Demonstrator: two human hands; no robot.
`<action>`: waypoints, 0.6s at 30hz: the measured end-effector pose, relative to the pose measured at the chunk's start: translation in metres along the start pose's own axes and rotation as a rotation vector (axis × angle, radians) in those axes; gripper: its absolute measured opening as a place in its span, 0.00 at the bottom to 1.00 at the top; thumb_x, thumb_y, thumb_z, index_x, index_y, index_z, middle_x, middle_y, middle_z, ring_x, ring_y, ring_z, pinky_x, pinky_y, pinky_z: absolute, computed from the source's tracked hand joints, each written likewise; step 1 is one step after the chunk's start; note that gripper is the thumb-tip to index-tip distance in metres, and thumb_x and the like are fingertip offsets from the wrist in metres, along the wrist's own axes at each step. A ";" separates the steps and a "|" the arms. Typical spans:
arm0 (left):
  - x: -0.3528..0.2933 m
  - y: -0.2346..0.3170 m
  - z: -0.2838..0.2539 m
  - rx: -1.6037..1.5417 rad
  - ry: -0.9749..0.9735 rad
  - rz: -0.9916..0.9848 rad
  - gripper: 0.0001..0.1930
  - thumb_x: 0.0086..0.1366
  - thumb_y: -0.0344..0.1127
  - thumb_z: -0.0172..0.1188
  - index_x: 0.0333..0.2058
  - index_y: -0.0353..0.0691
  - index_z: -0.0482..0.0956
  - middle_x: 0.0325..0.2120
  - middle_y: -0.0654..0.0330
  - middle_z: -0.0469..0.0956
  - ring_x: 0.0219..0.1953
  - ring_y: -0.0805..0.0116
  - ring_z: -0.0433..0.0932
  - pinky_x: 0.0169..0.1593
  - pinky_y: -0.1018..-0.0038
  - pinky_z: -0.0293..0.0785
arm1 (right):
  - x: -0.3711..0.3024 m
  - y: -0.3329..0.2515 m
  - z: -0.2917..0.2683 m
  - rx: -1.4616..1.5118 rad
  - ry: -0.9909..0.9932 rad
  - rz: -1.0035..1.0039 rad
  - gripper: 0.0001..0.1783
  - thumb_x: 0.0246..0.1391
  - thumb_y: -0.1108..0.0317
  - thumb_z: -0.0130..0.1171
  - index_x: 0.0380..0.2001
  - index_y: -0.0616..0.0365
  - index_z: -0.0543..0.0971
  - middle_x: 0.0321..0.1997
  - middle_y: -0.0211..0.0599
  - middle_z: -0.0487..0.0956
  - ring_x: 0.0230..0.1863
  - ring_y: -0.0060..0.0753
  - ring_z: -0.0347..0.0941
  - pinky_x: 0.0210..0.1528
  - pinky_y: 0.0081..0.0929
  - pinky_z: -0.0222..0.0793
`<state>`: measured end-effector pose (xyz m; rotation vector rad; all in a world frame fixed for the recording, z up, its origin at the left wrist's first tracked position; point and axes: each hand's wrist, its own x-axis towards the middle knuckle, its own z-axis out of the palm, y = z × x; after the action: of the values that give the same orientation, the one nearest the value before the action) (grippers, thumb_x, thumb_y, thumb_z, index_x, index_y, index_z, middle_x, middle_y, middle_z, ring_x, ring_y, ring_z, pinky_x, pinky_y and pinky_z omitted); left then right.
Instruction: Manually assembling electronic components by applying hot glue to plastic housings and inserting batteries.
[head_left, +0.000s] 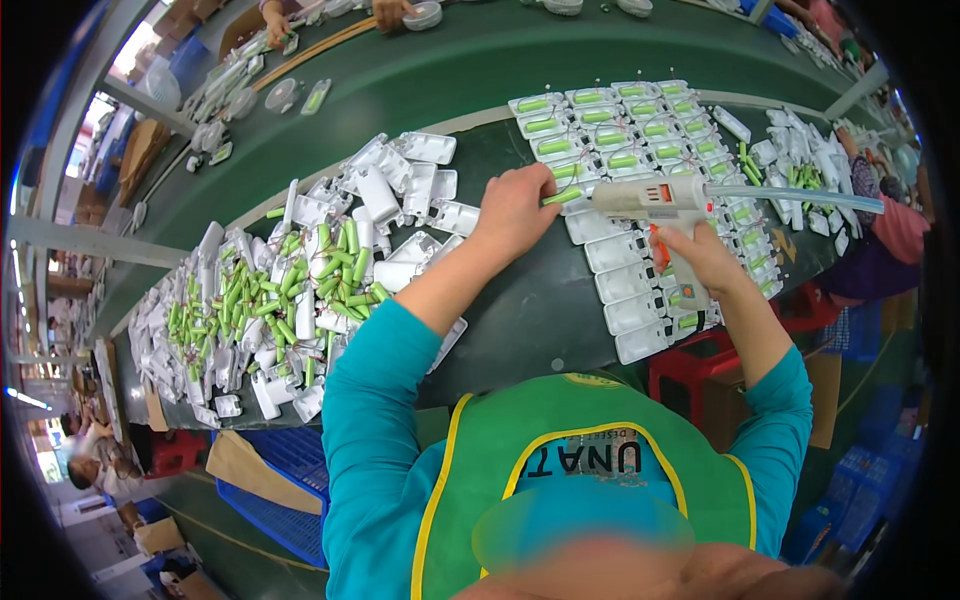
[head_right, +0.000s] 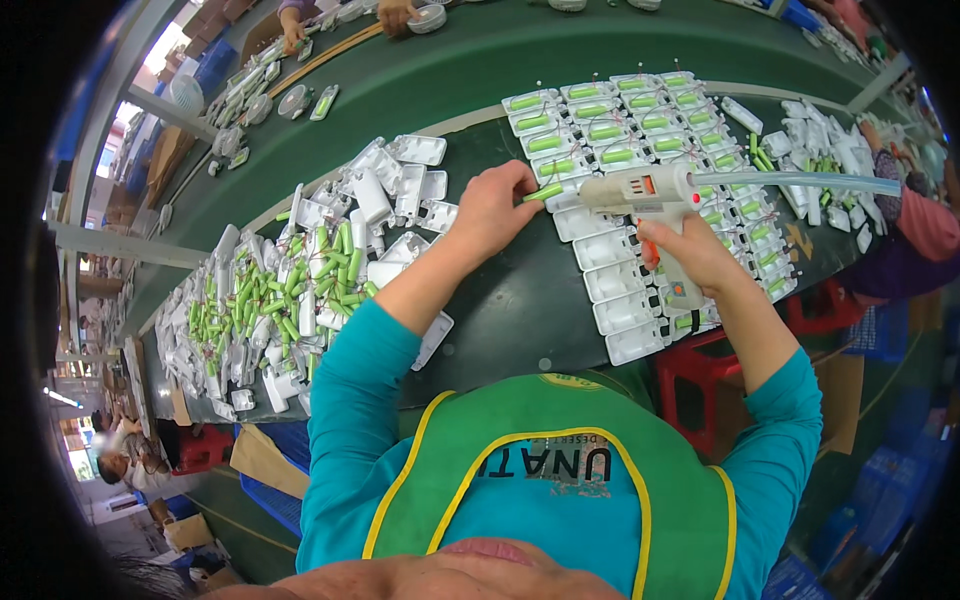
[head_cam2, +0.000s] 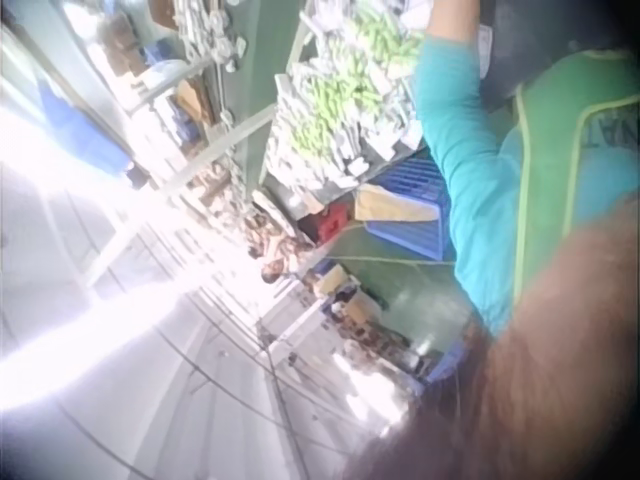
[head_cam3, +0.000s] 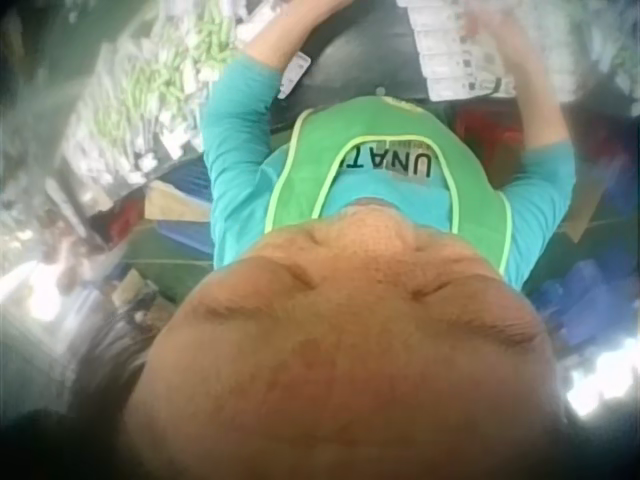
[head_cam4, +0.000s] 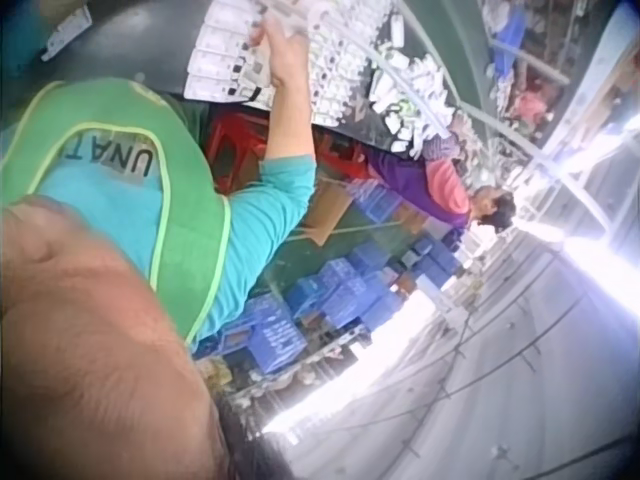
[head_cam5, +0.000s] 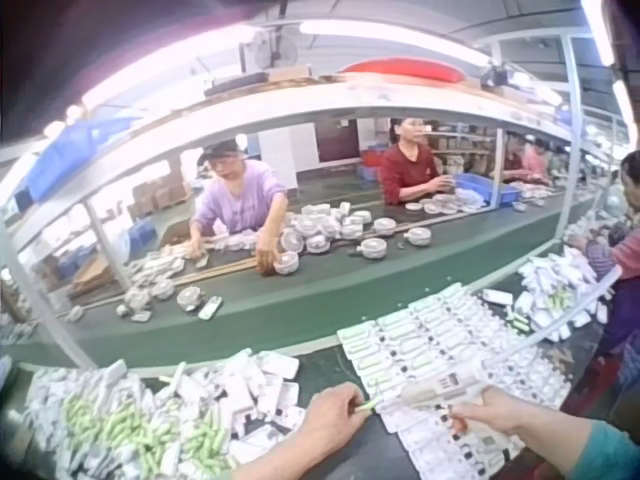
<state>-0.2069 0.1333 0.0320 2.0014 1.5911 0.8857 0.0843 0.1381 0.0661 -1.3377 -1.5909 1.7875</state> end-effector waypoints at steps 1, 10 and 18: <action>0.004 -0.002 0.012 0.035 0.037 0.056 0.10 0.51 0.33 0.67 0.30 0.39 0.74 0.26 0.57 0.77 0.31 0.55 0.76 0.35 0.64 0.71 | -0.001 0.001 -0.001 0.004 0.007 0.000 0.17 0.58 0.58 0.57 0.38 0.63 0.73 0.27 0.34 0.76 0.29 0.26 0.72 0.34 0.26 0.69; 0.018 -0.010 0.060 0.271 0.069 0.129 0.10 0.49 0.34 0.67 0.28 0.45 0.75 0.30 0.63 0.76 0.40 0.59 0.72 0.43 0.62 0.64 | -0.013 0.006 -0.014 0.103 0.047 0.043 0.20 0.61 0.54 0.52 0.47 0.59 0.72 0.40 0.34 0.79 0.43 0.26 0.76 0.34 0.25 0.71; 0.018 -0.018 0.063 0.274 0.189 0.180 0.08 0.47 0.33 0.68 0.24 0.46 0.77 0.36 0.65 0.74 0.44 0.60 0.70 0.45 0.62 0.63 | -0.010 0.002 -0.007 0.086 0.024 -0.037 0.20 0.60 0.53 0.53 0.45 0.59 0.73 0.36 0.33 0.78 0.37 0.23 0.73 0.35 0.25 0.70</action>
<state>-0.1717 0.1587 -0.0208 2.3414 1.7340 0.9951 0.0956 0.1332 0.0695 -1.2770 -1.4991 1.7903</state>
